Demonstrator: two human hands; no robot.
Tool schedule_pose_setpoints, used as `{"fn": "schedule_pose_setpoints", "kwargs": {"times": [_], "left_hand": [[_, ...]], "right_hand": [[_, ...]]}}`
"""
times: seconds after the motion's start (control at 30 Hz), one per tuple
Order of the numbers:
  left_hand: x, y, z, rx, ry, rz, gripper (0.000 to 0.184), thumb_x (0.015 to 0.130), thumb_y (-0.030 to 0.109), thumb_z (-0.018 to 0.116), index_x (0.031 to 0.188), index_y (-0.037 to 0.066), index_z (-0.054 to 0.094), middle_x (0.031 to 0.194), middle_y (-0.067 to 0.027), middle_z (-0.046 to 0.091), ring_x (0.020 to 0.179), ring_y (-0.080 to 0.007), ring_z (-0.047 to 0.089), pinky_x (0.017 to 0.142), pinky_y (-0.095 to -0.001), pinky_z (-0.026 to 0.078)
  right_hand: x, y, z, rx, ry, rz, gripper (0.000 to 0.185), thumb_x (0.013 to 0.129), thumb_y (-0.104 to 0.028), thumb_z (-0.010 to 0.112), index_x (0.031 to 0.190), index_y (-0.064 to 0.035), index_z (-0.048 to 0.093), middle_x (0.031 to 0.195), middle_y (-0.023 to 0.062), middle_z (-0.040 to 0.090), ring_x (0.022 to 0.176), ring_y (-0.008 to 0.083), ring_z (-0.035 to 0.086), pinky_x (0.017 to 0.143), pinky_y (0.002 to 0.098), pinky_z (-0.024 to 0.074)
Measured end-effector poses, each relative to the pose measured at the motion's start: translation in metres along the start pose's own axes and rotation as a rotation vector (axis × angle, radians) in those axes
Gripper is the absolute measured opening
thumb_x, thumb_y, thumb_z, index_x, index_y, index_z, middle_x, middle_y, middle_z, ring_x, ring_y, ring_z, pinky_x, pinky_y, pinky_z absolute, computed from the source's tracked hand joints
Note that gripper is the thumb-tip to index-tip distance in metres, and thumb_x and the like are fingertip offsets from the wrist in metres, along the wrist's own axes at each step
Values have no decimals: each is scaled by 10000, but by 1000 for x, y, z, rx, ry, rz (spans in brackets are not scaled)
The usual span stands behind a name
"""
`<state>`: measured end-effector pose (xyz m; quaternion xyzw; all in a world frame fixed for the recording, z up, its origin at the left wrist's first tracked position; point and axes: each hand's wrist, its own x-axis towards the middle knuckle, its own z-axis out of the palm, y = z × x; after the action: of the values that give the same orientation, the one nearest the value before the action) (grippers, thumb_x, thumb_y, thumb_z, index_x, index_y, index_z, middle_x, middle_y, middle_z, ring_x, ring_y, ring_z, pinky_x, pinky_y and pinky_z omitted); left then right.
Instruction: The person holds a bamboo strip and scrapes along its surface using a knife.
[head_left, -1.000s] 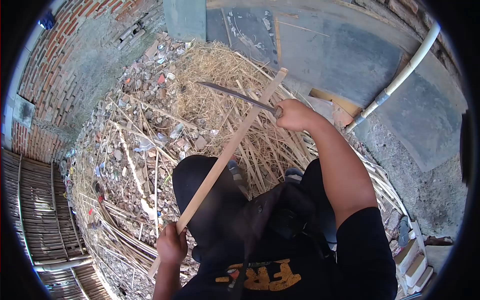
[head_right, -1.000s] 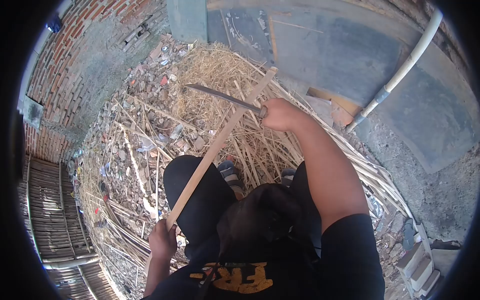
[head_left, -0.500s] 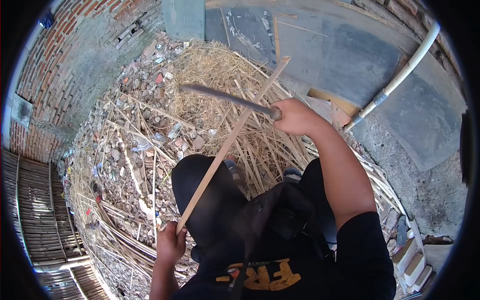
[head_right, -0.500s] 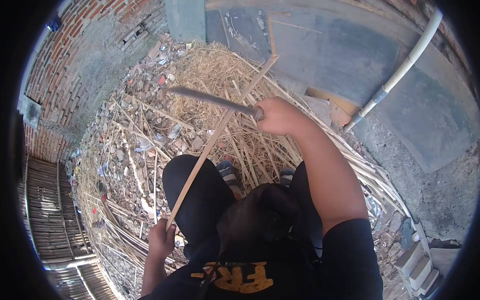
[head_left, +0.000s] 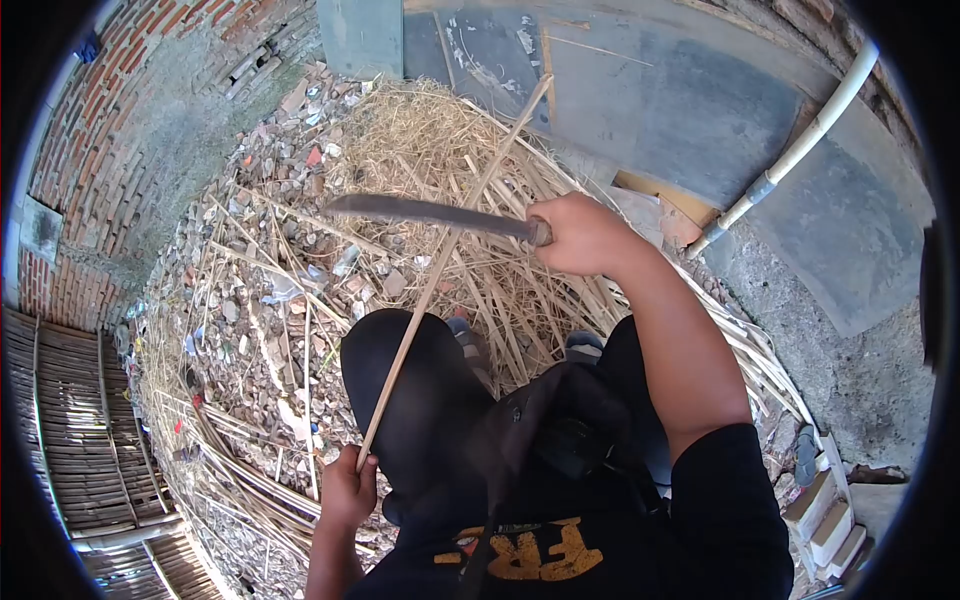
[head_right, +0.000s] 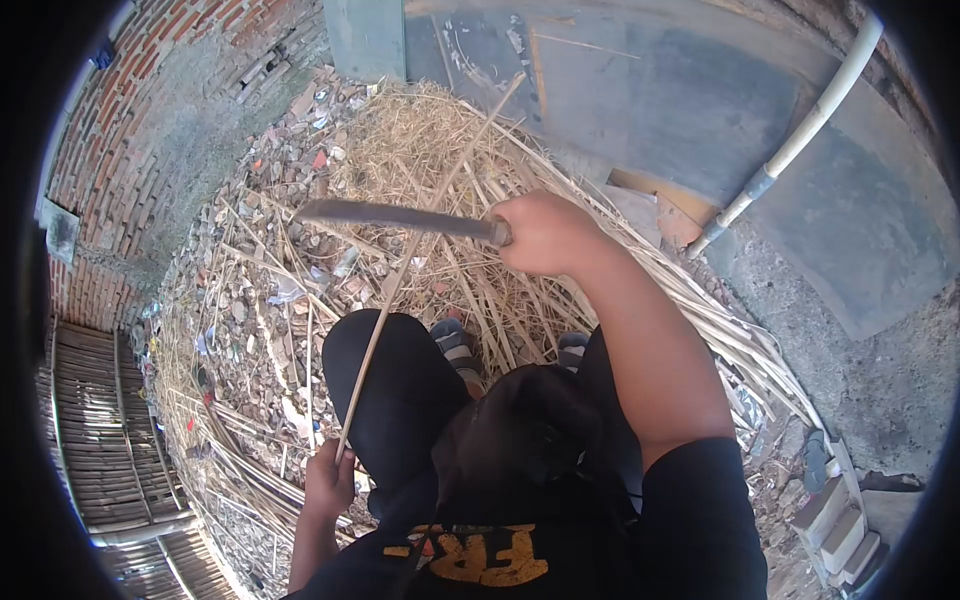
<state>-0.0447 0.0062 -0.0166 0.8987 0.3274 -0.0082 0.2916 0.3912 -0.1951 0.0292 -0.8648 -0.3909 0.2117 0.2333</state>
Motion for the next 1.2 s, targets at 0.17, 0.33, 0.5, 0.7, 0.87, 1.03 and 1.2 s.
{"fn": "schedule_pose_setpoints", "kwargs": {"times": [0.17,0.33,0.5,0.7,0.87,1.03,1.2], "left_hand": [[3,-12,6,40,32,40,183,1001,166,656,907,20,599,631,-182,616,573,-396,643,535,-442,472],[1,-14,4,44,35,18,161,1011,146,611,928,8,603,655,-186,621,585,-359,653,556,-427,470],[3,-3,-4,117,59,44,168,985,175,685,916,43,606,625,-197,618,601,-438,648,537,-473,476],[7,-13,3,107,88,58,160,989,150,661,899,32,601,652,-194,625,611,-422,652,550,-473,477],[3,-9,-1,117,75,99,149,999,118,619,895,18,579,619,-182,613,585,-396,658,534,-457,463],[9,-6,-1,121,70,49,181,981,181,685,900,39,607,653,-207,626,625,-450,647,559,-494,482],[3,-13,-8,146,49,64,139,994,124,636,923,13,590,633,-183,620,578,-392,654,547,-450,471]], "right_hand": [[11,7,12,27,-138,-66,205,735,-129,665,920,-63,724,847,182,708,867,357,706,776,471,544],[18,6,22,124,-11,-108,258,749,-143,685,972,-17,714,803,189,691,809,362,688,754,466,530],[-7,-25,22,-143,-52,-165,274,746,-140,684,994,-27,718,813,200,696,819,391,690,749,468,536],[19,21,12,60,-25,-25,350,759,-166,691,1079,-35,747,920,227,732,888,372,714,812,455,555],[-9,-14,19,-56,-2,-132,233,757,-133,660,958,-40,729,914,203,722,896,385,701,796,479,546],[32,42,11,185,54,123,234,748,-154,678,947,-40,727,955,207,735,915,383,705,819,472,553],[18,33,8,102,143,26,245,760,-149,676,971,-34,722,949,212,732,904,374,706,826,478,551]]}}
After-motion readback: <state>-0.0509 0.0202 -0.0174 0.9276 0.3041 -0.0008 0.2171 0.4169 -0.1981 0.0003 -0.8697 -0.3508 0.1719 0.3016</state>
